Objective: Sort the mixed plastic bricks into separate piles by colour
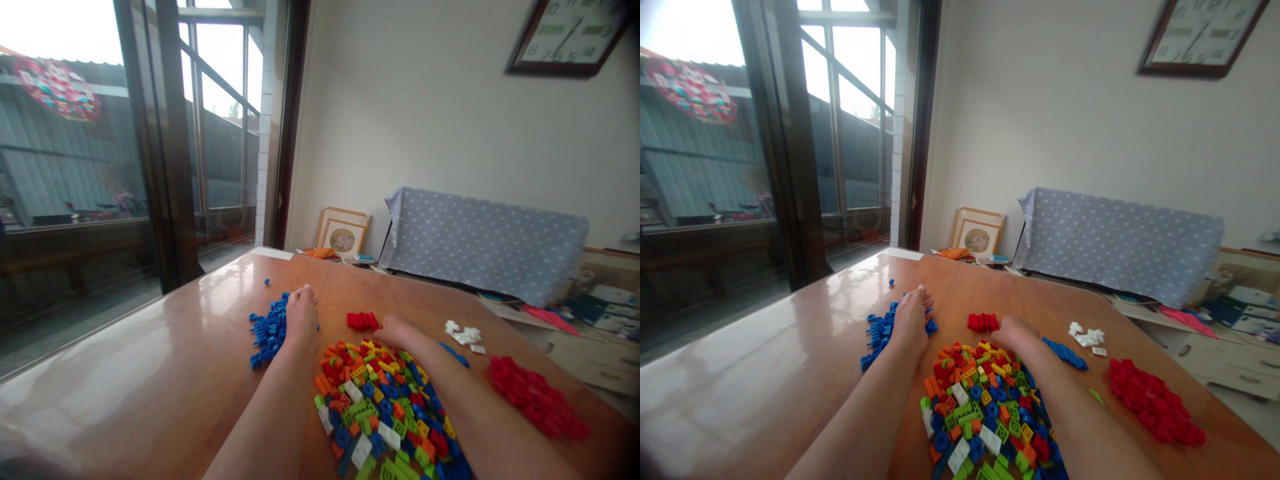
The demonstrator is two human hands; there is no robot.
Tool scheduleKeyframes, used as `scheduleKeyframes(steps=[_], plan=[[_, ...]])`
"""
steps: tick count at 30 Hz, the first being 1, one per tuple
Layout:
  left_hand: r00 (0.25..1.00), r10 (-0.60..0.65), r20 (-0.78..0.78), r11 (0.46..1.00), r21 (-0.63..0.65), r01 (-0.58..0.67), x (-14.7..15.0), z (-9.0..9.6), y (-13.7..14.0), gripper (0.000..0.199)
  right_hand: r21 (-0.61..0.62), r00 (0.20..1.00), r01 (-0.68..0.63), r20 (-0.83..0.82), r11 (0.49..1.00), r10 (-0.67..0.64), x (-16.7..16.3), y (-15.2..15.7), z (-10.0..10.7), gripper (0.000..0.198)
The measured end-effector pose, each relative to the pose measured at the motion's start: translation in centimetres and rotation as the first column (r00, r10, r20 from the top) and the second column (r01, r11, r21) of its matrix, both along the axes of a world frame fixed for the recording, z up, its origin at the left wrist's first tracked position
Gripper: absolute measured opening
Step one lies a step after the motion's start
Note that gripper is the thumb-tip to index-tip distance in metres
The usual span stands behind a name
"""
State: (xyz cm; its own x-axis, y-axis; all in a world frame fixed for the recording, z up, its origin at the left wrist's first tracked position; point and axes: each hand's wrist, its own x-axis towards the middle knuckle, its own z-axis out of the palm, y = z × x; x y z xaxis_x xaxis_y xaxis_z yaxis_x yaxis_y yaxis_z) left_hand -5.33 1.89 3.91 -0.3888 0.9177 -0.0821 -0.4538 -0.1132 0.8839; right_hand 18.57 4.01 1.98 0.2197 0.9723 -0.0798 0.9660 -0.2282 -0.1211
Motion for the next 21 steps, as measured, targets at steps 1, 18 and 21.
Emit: scheduleKeyframes(steps=[1, 18, 21], plan=[[1.000, -0.003, -0.002, 1.000, -0.001, 0.003, 0.0, 0.0, -0.1, 0.028, -0.001, 1.000, -0.010, 0.007, 1.000, 0.010, -0.2, 0.0, 0.4, 0.041], [1.000, -0.023, -0.002, 1.000, 0.001, 0.023, 0.1, 0.2, -0.3, 0.029, 0.082, 0.991, -0.130, -0.016, 0.988, 0.132, -2.7, 0.2, 1.1, 0.020], [0.999, -0.033, 0.009, 0.999, -0.005, 0.033, 0.2, 0.4, -0.5, 0.029, 0.023, 0.985, -0.169, -0.039, 0.985, 0.170, -1.7, -0.4, 0.7, 0.017]])
